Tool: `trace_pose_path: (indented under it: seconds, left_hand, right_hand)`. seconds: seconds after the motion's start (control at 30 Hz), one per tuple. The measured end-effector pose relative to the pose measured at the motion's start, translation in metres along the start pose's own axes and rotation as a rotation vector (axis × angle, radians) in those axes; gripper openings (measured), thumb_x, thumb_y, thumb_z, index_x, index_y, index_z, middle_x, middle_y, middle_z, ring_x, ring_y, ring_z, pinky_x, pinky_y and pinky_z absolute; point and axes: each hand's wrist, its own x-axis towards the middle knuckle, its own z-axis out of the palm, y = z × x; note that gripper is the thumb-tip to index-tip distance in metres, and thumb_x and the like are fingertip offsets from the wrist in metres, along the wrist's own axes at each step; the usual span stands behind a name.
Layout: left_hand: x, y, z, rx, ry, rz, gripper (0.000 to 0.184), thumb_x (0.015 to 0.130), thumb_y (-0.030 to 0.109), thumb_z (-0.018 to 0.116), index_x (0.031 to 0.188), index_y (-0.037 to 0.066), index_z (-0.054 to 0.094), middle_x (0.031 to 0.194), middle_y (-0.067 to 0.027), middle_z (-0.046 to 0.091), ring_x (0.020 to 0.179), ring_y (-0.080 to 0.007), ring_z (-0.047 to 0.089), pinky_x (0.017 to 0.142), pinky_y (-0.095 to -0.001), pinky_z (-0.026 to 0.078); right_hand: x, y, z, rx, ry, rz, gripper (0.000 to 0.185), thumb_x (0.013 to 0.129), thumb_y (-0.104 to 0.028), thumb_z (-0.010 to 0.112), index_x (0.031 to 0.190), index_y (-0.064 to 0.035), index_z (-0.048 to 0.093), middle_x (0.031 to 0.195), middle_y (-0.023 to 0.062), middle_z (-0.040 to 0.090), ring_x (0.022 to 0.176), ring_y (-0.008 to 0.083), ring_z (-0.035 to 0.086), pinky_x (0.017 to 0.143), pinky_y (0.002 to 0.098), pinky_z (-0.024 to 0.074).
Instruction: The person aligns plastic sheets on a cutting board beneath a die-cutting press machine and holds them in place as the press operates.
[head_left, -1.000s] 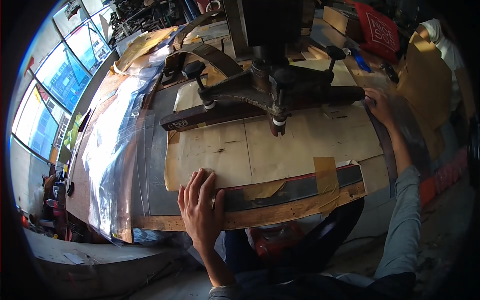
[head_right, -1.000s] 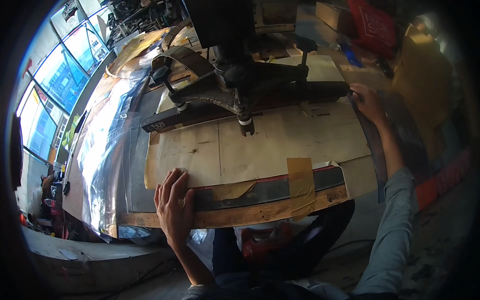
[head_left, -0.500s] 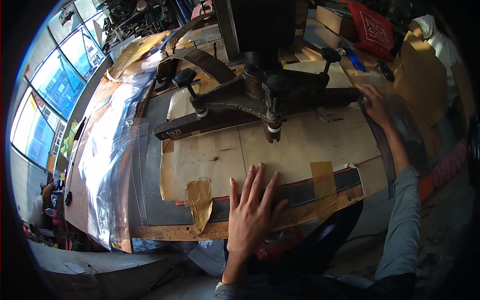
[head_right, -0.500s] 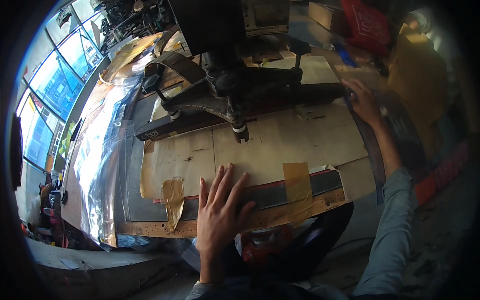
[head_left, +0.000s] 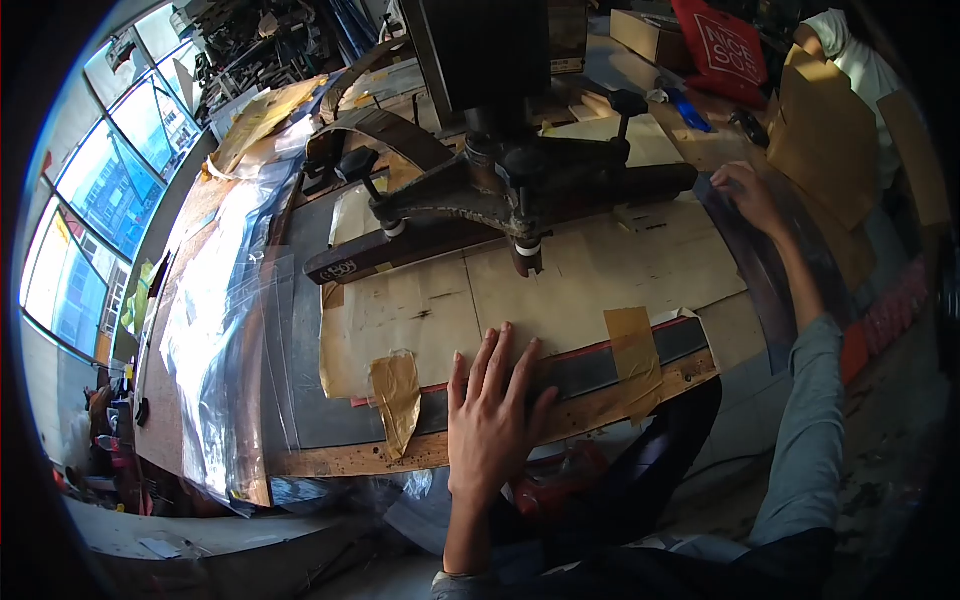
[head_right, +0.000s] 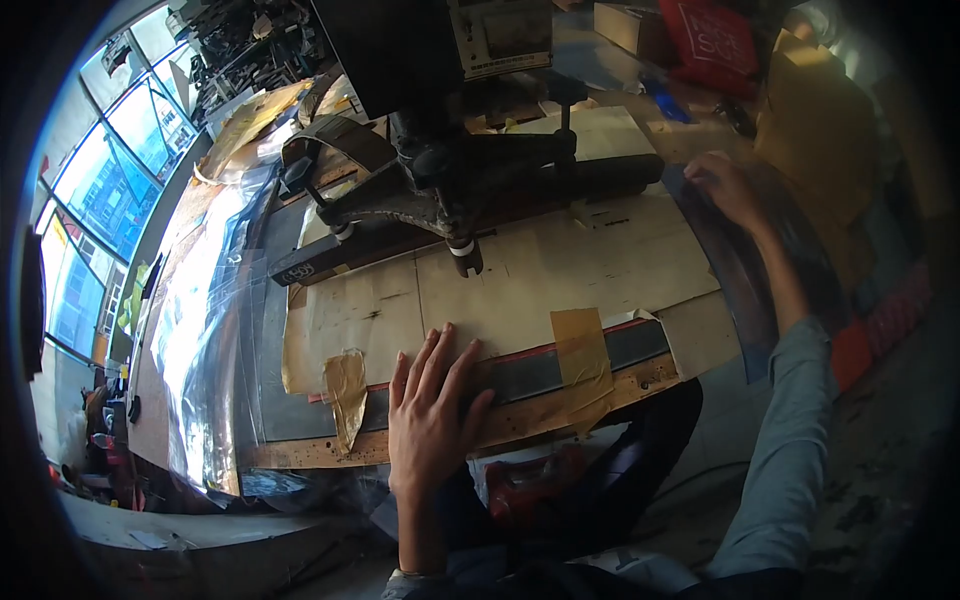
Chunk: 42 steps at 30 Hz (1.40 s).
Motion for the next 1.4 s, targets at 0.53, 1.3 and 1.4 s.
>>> trace_pose_path:
  seconds: [0.53, 1.3, 1.4]
  left_hand:
    - [-0.004, 0.133, 0.0, -0.868, 0.024, 0.517, 0.094, 0.079, 0.047, 0.072, 0.149, 0.005, 0.027, 0.154, -0.0205, 0.024, 0.143, -0.0329, 0.028, 0.11, -0.0628, 0.023]
    - [-0.075, -0.01, -0.048, -0.696, 0.163, -0.475, 0.04, 0.099, 0.007, 0.046, 0.138, 0.009, 0.039, 0.072, -0.0061, 0.068, 0.048, -0.0123, 0.058, 0.047, -0.028, 0.044]
    - [-0.052, -0.015, -0.048, -0.623, 0.151, -0.503, 0.036, 0.099, 0.009, 0.046, 0.135, 0.007, 0.044, 0.069, -0.0082, 0.066, 0.051, -0.0161, 0.062, 0.052, -0.0328, 0.047]
  right_hand:
    - [-0.234, -0.275, -0.216, -0.598, 0.558, -0.742, 0.03, 0.095, -0.031, 0.058, 0.095, -0.0004, 0.059, 0.093, 0.0113, 0.063, 0.079, 0.0223, 0.056, 0.076, 0.0341, 0.0439]
    - [-0.223, -0.311, 0.095, 0.084, 0.173, 0.519, 0.044, 0.092, -0.023, 0.063, 0.131, -0.0078, 0.05, 0.119, 0.015, 0.046, 0.103, 0.0253, 0.055, 0.08, 0.0358, 0.0508]
    - [-0.244, -0.297, 0.097, 0.493, 0.065, 0.687, 0.051, 0.095, -0.016, 0.059, 0.139, -0.0042, 0.036, 0.108, 0.0141, 0.053, 0.074, 0.0153, 0.062, 0.054, 0.0232, 0.0513]
